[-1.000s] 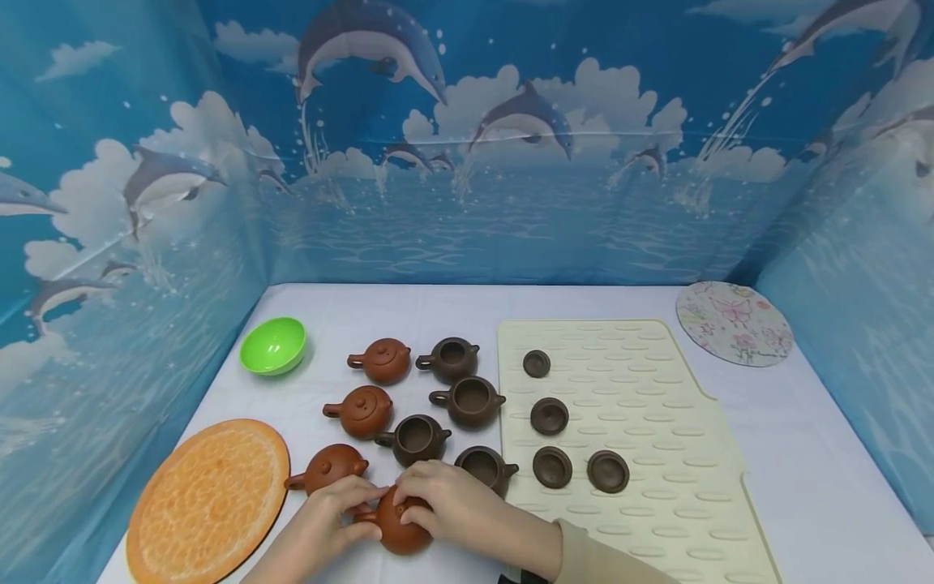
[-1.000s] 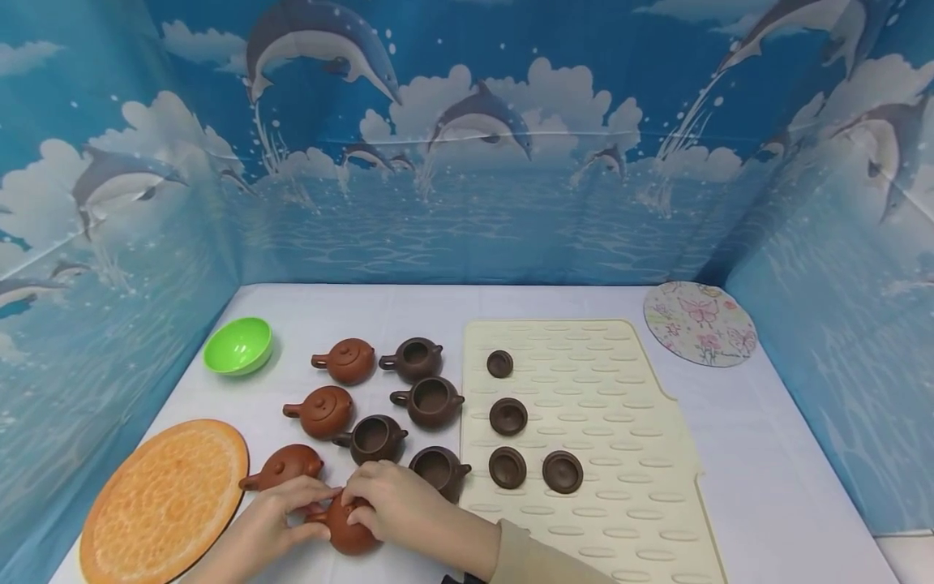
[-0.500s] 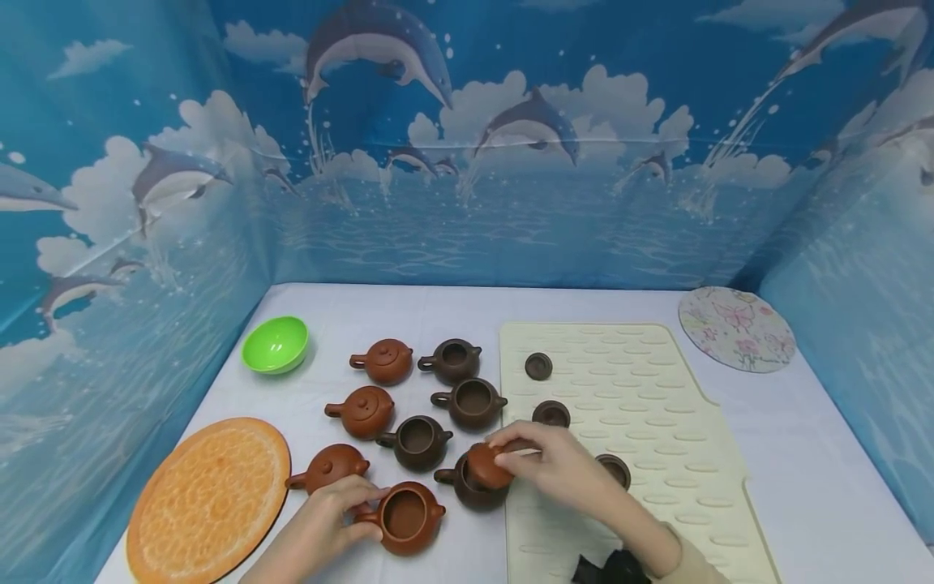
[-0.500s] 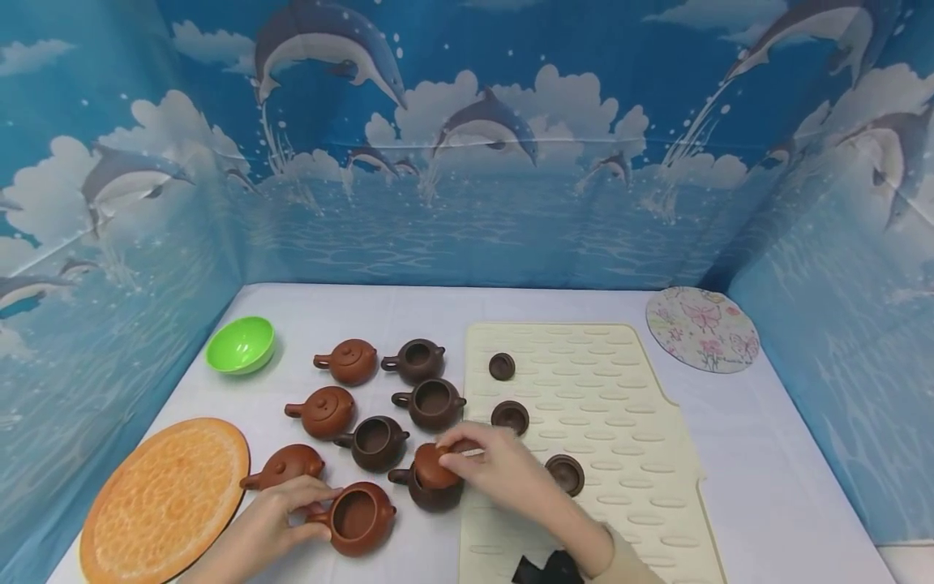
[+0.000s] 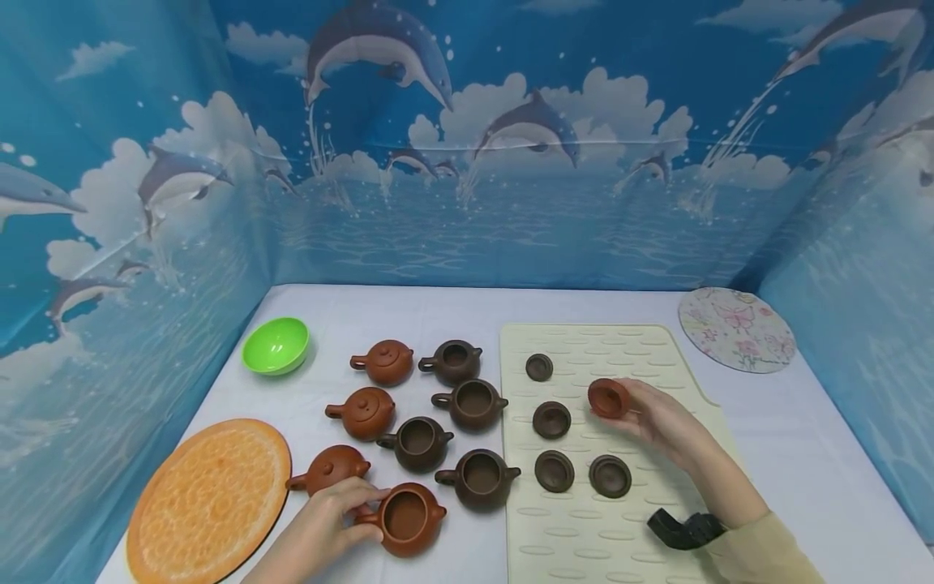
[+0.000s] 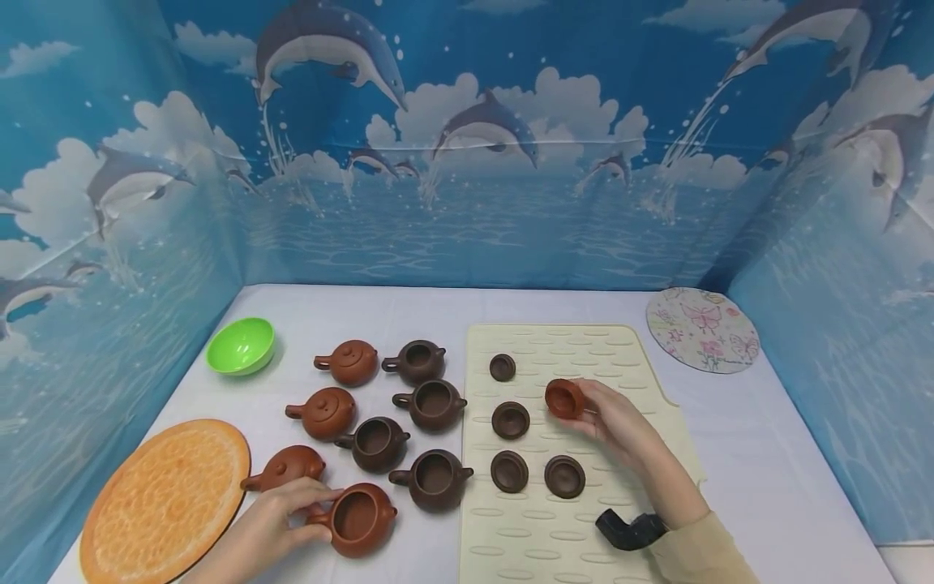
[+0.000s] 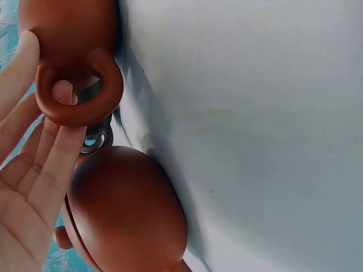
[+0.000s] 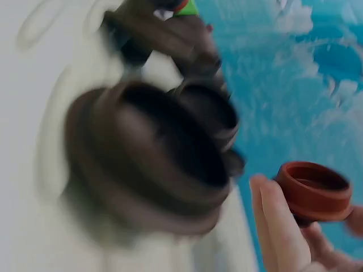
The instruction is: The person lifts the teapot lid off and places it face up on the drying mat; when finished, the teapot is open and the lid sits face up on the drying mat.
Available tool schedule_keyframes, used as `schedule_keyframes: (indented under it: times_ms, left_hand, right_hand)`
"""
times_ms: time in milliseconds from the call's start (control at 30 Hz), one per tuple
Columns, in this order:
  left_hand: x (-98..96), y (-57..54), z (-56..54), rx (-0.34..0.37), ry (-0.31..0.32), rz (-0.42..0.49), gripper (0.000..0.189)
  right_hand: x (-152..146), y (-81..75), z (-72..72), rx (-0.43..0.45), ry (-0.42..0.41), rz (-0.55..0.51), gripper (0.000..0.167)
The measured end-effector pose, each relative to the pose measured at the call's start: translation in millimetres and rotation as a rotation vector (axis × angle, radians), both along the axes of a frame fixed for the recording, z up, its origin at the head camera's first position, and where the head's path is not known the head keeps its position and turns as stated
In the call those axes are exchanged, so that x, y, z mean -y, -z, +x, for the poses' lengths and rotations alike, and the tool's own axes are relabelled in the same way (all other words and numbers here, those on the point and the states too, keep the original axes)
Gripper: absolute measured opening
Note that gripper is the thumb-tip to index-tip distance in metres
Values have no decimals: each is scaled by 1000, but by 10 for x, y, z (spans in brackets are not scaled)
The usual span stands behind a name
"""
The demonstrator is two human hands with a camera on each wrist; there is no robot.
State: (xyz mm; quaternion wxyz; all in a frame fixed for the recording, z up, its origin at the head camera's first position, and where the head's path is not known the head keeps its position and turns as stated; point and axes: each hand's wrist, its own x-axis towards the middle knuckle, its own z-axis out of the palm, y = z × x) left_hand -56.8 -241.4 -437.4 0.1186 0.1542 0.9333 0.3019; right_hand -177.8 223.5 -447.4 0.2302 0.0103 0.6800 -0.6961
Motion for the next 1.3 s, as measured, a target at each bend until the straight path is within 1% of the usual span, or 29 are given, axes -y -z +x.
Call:
schedule_keyframes:
  times_ms: [67, 100, 133, 200, 300, 367, 433, 500, 567, 733, 833, 933, 1067, 1167, 1300]
  left_hand:
    - [-2, 4, 2, 9, -3, -6, 42]
    - [-3, 5, 2, 12, -3, -10, 42]
    - [-5, 6, 2, 14, -4, -13, 42]
    - [-5, 6, 4, 19, -7, -13, 42]
    - [-3, 2, 7, 17, -17, -18, 43]
    - [-6, -2, 9, 19, -24, -21, 43]
    - [-9, -6, 10, 20, -28, -26, 44]
    - [-10, -8, 12, 20, -28, -31, 44]
    - [-11, -6, 11, 20, -25, -29, 44]
    - [-15, -4, 9, 37, -29, -21, 44]
    - [-17, -7, 11, 50, -36, -17, 44]
    - [-15, -6, 12, 46, -34, -17, 44]
    - [-15, -4, 13, 35, -33, -23, 44]
    - [-16, -7, 16, 27, -33, -28, 44]
    - [-9, -19, 24, 18, -25, -36, 46]
  right_hand:
    - [-27, 75, -21, 21, -11, -17, 71]
    - [-26, 98, -22, 26, -12, 6, 74]
    - [-22, 113, -20, 21, -15, 50, 75]
    - [4, 119, -10, -13, -22, 162, 71]
    - [51, 89, 2, -104, -26, 410, 67]
    - [75, 64, 8, -149, -27, 527, 64]
    - [87, 48, 5, -168, -24, 619, 65]
    - [94, 49, -1, -154, -23, 637, 63]
    - [94, 53, -16, -152, -20, 679, 62]
    - [87, 84, -38, -166, -27, 741, 58]
    - [89, 103, -31, -172, -46, 746, 57]
    - [101, 109, -9, -180, -64, 721, 57]
    - [123, 99, 20, -223, -81, 713, 56]
    - [135, 84, 31, -264, -94, 740, 56]
    - [153, 57, 35, -317, -106, 748, 53]
